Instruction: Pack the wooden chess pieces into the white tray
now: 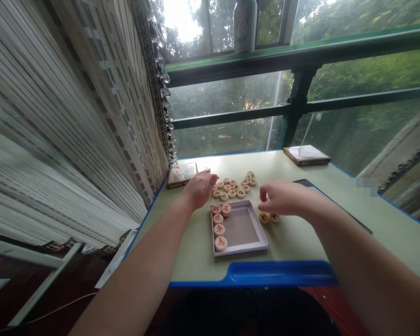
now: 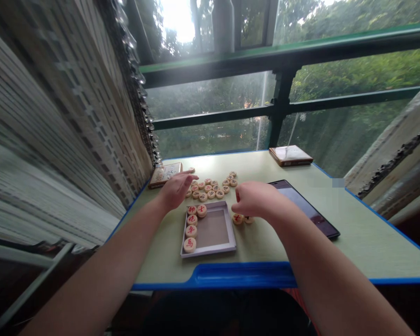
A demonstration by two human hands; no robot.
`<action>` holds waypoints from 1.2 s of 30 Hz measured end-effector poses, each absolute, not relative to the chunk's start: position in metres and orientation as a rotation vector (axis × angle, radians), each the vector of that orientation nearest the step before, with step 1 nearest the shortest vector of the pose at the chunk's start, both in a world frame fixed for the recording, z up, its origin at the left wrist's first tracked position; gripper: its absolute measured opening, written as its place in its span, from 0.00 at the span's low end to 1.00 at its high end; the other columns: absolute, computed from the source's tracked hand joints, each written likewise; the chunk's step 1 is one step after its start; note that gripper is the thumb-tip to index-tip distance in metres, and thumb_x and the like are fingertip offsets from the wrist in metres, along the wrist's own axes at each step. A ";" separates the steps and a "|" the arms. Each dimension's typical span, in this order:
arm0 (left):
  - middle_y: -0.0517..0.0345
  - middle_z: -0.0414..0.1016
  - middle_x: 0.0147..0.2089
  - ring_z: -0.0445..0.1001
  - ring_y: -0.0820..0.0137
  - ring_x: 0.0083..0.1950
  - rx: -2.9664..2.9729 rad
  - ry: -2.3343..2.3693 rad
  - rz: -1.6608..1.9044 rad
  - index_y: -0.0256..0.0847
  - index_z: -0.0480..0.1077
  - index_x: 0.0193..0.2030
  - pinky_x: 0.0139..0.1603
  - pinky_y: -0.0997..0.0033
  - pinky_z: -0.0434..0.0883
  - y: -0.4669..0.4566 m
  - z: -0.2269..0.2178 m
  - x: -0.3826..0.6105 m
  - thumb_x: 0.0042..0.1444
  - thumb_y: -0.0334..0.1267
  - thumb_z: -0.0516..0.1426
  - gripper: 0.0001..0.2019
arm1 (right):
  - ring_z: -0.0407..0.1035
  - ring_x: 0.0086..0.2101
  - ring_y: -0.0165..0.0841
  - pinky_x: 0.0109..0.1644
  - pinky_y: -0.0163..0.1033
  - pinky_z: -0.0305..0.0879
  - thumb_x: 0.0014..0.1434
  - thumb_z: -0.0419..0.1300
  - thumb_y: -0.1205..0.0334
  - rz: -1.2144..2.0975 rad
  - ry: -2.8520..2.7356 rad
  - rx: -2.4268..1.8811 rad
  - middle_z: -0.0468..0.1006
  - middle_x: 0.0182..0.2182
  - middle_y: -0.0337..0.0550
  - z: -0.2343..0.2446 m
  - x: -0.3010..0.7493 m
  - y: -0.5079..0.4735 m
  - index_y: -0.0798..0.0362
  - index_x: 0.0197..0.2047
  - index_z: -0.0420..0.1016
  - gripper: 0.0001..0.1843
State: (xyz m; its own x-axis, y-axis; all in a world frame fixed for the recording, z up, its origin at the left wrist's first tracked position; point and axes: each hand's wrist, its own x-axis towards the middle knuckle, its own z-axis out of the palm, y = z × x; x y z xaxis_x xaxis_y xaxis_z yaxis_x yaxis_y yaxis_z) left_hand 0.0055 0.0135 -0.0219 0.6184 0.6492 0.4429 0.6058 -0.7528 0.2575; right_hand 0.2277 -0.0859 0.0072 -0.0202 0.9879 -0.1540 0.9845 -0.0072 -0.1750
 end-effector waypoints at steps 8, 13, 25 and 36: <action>0.51 0.77 0.36 0.69 0.64 0.52 2.786 1.033 0.764 0.37 0.75 0.31 0.57 0.59 0.64 0.013 -0.025 0.008 0.62 0.50 0.34 0.32 | 0.69 0.27 0.37 0.23 0.35 0.56 0.41 0.61 0.56 0.470 -2.291 -2.165 0.76 0.30 0.45 0.009 0.222 -0.101 0.49 0.39 0.76 0.19; 0.52 0.76 0.32 0.71 0.64 0.50 2.777 1.016 0.751 0.38 0.74 0.30 0.56 0.60 0.64 0.012 -0.026 0.007 0.62 0.50 0.34 0.32 | 0.67 0.23 0.34 0.21 0.35 0.52 0.41 0.61 0.57 0.373 -2.308 -2.178 0.75 0.23 0.44 0.006 0.222 -0.099 0.51 0.26 0.77 0.08; 0.57 0.71 0.25 0.66 0.72 0.26 2.723 1.247 0.746 0.37 0.71 0.38 0.27 0.73 0.61 0.004 -0.021 0.011 0.55 0.49 0.50 0.17 | 0.64 0.24 0.30 0.25 0.34 0.49 0.47 0.59 0.58 0.146 -2.557 -1.490 0.75 0.25 0.38 0.002 0.182 -0.112 0.48 0.34 0.73 0.09; 0.61 0.63 0.16 0.57 0.76 0.20 2.664 1.338 0.849 0.37 0.68 0.18 0.23 0.74 0.54 0.004 -0.017 0.009 0.51 0.42 0.51 0.16 | 0.67 0.27 0.33 0.27 0.35 0.51 0.50 0.59 0.51 0.221 -2.564 -1.511 0.77 0.29 0.40 -0.002 0.188 -0.105 0.45 0.36 0.77 0.12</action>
State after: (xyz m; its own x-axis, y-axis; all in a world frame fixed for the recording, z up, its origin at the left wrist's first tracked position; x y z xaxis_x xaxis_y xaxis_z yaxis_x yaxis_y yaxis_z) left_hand 0.0089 0.0036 -0.0174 0.4775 0.7531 0.4526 0.7301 -0.6267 0.2725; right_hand 0.1884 -0.1046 -0.0016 -0.4781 0.8762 0.0605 0.8529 0.4796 -0.2060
